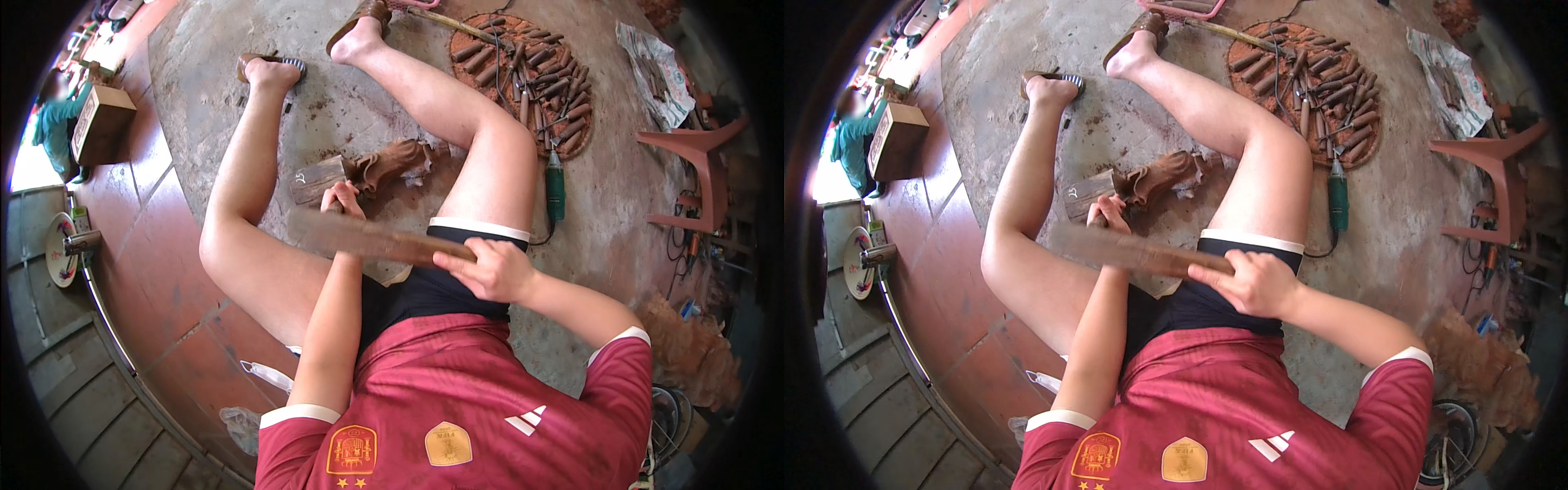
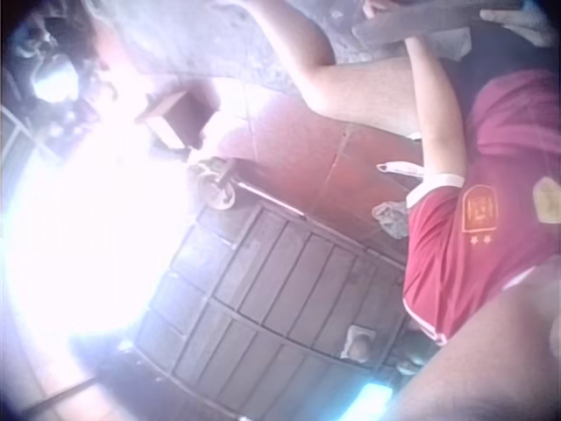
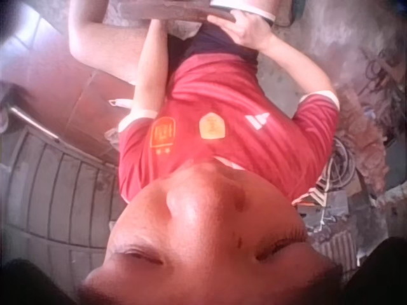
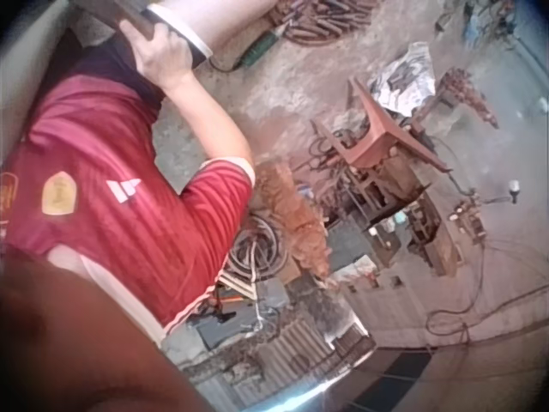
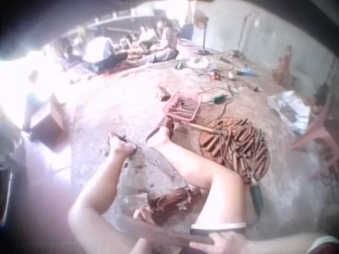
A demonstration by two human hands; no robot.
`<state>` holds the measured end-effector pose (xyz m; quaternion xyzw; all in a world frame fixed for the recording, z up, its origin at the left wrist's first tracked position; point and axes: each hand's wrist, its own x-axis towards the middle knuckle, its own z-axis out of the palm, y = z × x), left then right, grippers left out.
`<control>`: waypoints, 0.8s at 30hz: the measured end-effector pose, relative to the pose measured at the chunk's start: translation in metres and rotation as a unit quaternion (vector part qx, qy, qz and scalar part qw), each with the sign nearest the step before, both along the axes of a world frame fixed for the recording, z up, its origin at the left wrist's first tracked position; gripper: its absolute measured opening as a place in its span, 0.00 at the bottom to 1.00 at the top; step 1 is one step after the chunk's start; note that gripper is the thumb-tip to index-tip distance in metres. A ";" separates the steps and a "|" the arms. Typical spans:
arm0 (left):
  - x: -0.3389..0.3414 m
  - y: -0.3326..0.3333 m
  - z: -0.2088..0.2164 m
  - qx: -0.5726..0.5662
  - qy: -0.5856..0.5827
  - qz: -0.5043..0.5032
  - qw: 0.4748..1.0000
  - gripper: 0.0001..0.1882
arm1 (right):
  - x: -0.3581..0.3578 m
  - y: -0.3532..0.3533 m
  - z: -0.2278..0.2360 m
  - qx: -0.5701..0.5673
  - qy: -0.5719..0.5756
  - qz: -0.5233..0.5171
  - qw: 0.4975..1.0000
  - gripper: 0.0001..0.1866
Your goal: The person sits on the floor and uses a chisel and a wooden mallet to carve a small piece of wood held between their legs. They repeatedly strike the chisel to remove wood shavings, occasionally adjusting the wood's position. Other people are visible in the background working on similar tasks.
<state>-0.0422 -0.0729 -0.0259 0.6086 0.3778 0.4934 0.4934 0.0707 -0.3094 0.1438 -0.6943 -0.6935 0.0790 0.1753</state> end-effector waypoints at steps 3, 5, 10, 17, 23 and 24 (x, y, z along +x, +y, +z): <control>0.000 0.000 0.010 -0.034 -0.034 -0.022 0.999 0.23 | -0.001 0.000 0.005 0.072 -0.011 0.042 0.996 0.31; 0.003 -0.002 0.015 -0.025 -0.029 -0.019 0.999 0.22 | 0.002 -0.004 -0.003 0.076 -0.034 0.062 0.995 0.31; 0.003 0.000 0.020 0.047 0.022 0.000 0.999 0.20 | -0.001 0.010 -0.005 0.005 -0.025 0.035 0.999 0.34; 0.008 0.003 -0.012 0.088 -0.064 0.027 0.994 0.16 | -0.002 0.018 0.009 -0.040 0.029 0.005 0.999 0.29; 0.014 0.007 -0.004 -0.075 0.115 -0.027 0.990 0.19 | 0.004 0.002 -0.011 0.039 0.186 -0.030 0.981 0.39; 0.015 0.011 0.001 -0.067 0.094 -0.043 0.992 0.19 | 0.005 0.003 -0.016 0.049 0.210 -0.047 0.975 0.39</control>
